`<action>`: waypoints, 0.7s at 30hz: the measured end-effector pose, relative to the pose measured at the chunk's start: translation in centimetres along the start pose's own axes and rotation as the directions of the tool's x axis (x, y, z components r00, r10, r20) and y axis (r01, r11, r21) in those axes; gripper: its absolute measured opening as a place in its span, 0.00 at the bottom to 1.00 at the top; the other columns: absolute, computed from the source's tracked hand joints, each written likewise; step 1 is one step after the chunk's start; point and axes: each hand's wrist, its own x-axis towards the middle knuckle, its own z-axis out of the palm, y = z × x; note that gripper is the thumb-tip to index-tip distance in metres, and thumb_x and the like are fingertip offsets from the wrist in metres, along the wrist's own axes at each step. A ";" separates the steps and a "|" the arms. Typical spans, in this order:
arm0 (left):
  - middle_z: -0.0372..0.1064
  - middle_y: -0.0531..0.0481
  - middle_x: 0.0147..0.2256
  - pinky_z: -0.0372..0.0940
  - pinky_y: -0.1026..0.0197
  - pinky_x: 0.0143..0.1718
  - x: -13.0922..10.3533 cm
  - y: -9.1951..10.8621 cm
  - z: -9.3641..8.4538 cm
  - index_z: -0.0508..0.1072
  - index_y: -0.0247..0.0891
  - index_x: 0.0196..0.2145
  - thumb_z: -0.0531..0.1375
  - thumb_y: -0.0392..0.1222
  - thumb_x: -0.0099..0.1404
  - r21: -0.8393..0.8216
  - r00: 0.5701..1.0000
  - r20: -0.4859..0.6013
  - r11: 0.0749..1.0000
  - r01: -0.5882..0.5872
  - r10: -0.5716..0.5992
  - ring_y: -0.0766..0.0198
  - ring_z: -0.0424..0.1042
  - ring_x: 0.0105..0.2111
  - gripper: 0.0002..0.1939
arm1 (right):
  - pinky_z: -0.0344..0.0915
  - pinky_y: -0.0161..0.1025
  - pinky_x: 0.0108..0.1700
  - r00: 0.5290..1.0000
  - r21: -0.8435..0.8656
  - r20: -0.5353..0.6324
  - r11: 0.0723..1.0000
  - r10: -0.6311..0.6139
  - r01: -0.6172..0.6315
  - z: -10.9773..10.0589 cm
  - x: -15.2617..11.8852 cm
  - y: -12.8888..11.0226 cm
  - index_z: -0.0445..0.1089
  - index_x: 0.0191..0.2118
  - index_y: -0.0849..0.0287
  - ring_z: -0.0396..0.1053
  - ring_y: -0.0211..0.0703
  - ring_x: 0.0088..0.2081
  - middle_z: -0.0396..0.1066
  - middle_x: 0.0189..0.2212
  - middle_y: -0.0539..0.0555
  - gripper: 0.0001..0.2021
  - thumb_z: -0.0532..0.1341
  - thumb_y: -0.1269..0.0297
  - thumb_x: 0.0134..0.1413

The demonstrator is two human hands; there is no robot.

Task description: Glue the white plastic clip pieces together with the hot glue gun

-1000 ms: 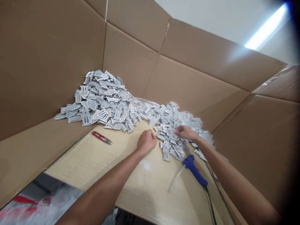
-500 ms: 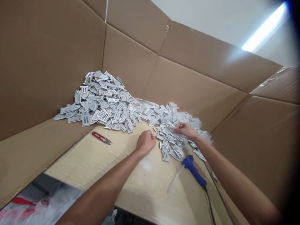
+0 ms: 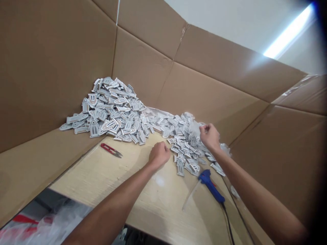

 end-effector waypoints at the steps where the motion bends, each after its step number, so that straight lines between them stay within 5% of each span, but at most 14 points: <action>1: 0.77 0.41 0.39 0.66 0.58 0.44 0.0 0.0 0.0 0.75 0.39 0.34 0.57 0.39 0.68 0.005 1.000 -0.007 1.000 0.003 -0.003 0.55 0.76 0.41 0.07 | 0.67 0.42 0.42 0.989 0.095 0.124 0.993 -0.085 0.073 -1.2 -1.5 -1.5 0.68 0.34 0.56 0.70 0.48 0.37 0.74 0.33 0.58 0.12 0.60 0.52 0.61; 2: 0.77 0.41 0.40 0.66 0.58 0.44 0.0 0.0 0.0 0.75 0.39 0.35 0.56 0.39 0.68 0.012 1.000 -0.015 1.000 0.006 -0.005 0.54 0.76 0.41 0.07 | 0.68 0.40 0.40 0.899 0.246 0.368 0.957 -0.237 0.152 -2.5 -3.3 -3.1 0.69 0.35 0.56 0.71 0.46 0.36 0.74 0.32 0.56 0.14 0.60 0.50 0.62; 3: 0.77 0.40 0.41 0.66 0.58 0.44 0.1 0.0 0.0 0.75 0.39 0.36 0.56 0.39 0.68 0.019 1.000 -0.021 1.000 0.008 -0.007 0.54 0.75 0.42 0.07 | 0.69 0.39 0.39 0.638 0.408 0.654 0.900 -0.406 0.154 -3.8 -5.1 -4.6 0.70 0.36 0.55 0.72 0.45 0.35 0.75 0.33 0.55 0.14 0.62 0.48 0.61; 4: 0.77 0.40 0.42 0.66 0.58 0.44 0.1 -0.1 -0.1 0.74 0.39 0.36 0.56 0.39 0.68 0.026 1.000 -0.025 1.000 0.010 -0.010 0.54 0.75 0.42 0.07 | 0.70 0.39 0.38 0.214 0.529 0.817 0.843 -0.536 0.093 -4.9 -6.8 -6.0 0.72 0.37 0.55 0.74 0.44 0.35 0.76 0.34 0.54 0.14 0.65 0.48 0.59; 5: 0.77 0.40 0.42 0.66 0.58 0.44 0.1 -0.1 -0.1 0.74 0.39 0.37 0.56 0.39 0.68 0.031 0.999 -0.030 0.999 0.018 -0.017 0.54 0.75 0.43 0.07 | 0.71 0.38 0.39 -0.232 0.614 0.768 0.789 -0.597 0.000 -5.7 -8.1 -7.2 0.74 0.39 0.55 0.75 0.44 0.36 0.78 0.36 0.55 0.15 0.68 0.48 0.55; 6: 0.77 0.41 0.42 0.65 0.58 0.44 0.1 -0.2 -0.2 0.74 0.39 0.37 0.56 0.39 0.68 0.030 0.999 -0.033 0.999 0.029 -0.028 0.55 0.75 0.43 0.07 | 0.72 0.37 0.38 -0.521 0.656 0.603 0.747 -0.604 -0.107 -6.0 -8.8 -8.1 0.75 0.41 0.54 0.76 0.44 0.36 0.78 0.37 0.55 0.18 0.71 0.48 0.51; 7: 0.77 0.41 0.42 0.65 0.59 0.43 0.1 -0.2 -0.3 0.74 0.39 0.37 0.56 0.40 0.68 0.021 0.999 -0.033 0.999 0.035 -0.034 0.55 0.75 0.43 0.07 | 0.72 0.36 0.39 -0.636 0.653 0.504 0.740 -0.584 -0.162 -5.7 -8.9 -8.7 0.76 0.42 0.55 0.77 0.44 0.37 0.79 0.38 0.55 0.20 0.72 0.48 0.49; 8: 0.77 0.41 0.42 0.65 0.59 0.42 0.1 -0.3 -0.4 0.74 0.39 0.38 0.57 0.40 0.68 0.006 0.999 -0.025 0.999 0.035 -0.035 0.55 0.75 0.43 0.06 | 0.72 0.37 0.41 -0.643 0.646 0.522 0.752 -0.561 -0.131 -4.8 -8.3 -9.0 0.76 0.45 0.56 0.77 0.44 0.38 0.79 0.41 0.55 0.19 0.71 0.49 0.53; 9: 0.77 0.41 0.43 0.65 0.60 0.41 0.1 -0.3 -0.4 0.74 0.39 0.38 0.58 0.41 0.67 -0.008 0.999 -0.019 0.999 0.035 -0.035 0.55 0.75 0.43 0.06 | 0.72 0.38 0.46 -0.500 0.626 0.674 0.780 -0.543 -0.004 -3.3 -7.2 -8.9 0.75 0.47 0.57 0.77 0.45 0.42 0.79 0.43 0.56 0.16 0.66 0.52 0.59; 11: 0.77 0.40 0.43 0.65 0.60 0.41 0.0 -0.3 -0.5 0.75 0.39 0.39 0.59 0.42 0.67 -0.014 0.999 -0.016 0.999 0.033 -0.034 0.54 0.75 0.43 0.06 | 0.70 0.40 0.50 -0.018 0.450 0.881 0.825 -0.473 0.343 1.0 -4.1 -8.2 0.75 0.45 0.58 0.75 0.45 0.44 0.78 0.43 0.56 0.11 0.60 0.60 0.63; 13: 0.77 0.40 0.43 0.66 0.60 0.41 0.0 -0.2 -0.5 0.75 0.39 0.39 0.58 0.41 0.67 0.016 0.999 -0.027 0.999 0.037 -0.036 0.54 0.76 0.44 0.06 | 0.66 0.42 0.53 0.496 0.006 0.787 0.809 -0.367 0.588 6.0 -1.0 -6.7 0.76 0.43 0.59 0.73 0.48 0.46 0.78 0.42 0.59 0.09 0.61 0.70 0.58; 14: 0.77 0.40 0.43 0.66 0.59 0.42 0.0 -0.2 -0.5 0.75 0.39 0.39 0.57 0.40 0.68 0.034 0.999 -0.036 0.999 0.042 -0.040 0.54 0.76 0.44 0.07 | 0.63 0.45 0.57 0.563 -0.063 0.741 0.797 -0.367 0.601 8.4 0.2 -6.0 0.75 0.47 0.62 0.70 0.53 0.53 0.75 0.48 0.64 0.15 0.62 0.74 0.54; 17: 0.77 0.40 0.42 0.67 0.58 0.43 0.2 -0.2 -0.4 0.75 0.39 0.39 0.56 0.38 0.68 0.058 0.998 -0.048 0.997 0.043 -0.040 0.53 0.76 0.44 0.08 | 0.60 0.40 0.56 0.543 -0.103 0.724 0.711 -0.425 0.695 13.6 2.2 -3.7 0.73 0.52 0.59 0.66 0.52 0.56 0.71 0.56 0.62 0.26 0.65 0.78 0.43; 21: 0.77 0.41 0.41 0.67 0.57 0.44 0.4 -0.4 -0.2 0.75 0.40 0.38 0.57 0.37 0.67 0.057 0.998 -0.061 0.998 0.027 -0.023 0.53 0.76 0.42 0.07 | 0.62 0.35 0.42 0.592 -0.151 0.703 0.730 -0.395 0.666 15.3 3.5 -1.5 0.72 0.44 0.60 0.70 0.47 0.42 0.76 0.42 0.59 0.17 0.67 0.73 0.45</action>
